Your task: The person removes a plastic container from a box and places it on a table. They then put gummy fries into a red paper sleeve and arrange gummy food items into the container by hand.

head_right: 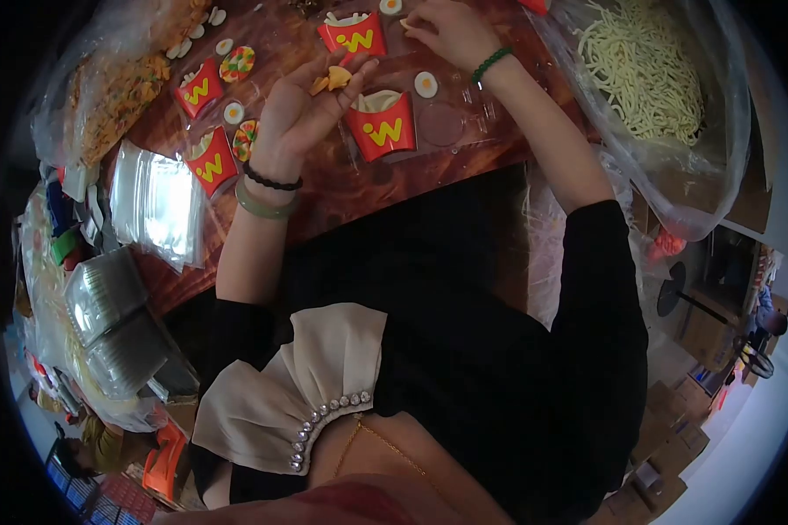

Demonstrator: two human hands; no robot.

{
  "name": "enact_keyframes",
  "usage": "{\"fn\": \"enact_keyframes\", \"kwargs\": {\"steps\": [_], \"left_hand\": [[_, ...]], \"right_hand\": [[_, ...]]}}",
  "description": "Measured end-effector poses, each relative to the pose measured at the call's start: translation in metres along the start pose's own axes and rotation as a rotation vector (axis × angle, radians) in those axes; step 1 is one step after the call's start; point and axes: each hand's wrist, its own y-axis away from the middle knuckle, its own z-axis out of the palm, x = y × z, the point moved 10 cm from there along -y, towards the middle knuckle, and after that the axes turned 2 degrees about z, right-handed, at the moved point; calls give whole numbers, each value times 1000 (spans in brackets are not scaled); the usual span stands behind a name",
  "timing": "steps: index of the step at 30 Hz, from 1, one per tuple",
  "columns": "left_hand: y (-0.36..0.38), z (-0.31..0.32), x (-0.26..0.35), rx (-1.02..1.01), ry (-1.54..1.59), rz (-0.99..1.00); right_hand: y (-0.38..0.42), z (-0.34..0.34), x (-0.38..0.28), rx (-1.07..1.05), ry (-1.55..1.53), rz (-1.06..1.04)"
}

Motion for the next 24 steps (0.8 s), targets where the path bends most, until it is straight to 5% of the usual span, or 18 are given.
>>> {"fn": "enact_keyframes", "kwargs": {"steps": [2, 11, 24], "left_hand": [[-9, -5, 9, 7, 24, -7], [-19, -4, 17, -33, 18, -20], [-17, -8, 16, 19, -57, -21]], "right_hand": [[2, 5, 7, -52, -259, 50], [1, 25, 31, -64, -454, 221], [-10, 12, -15, -178, -557, 170]]}}
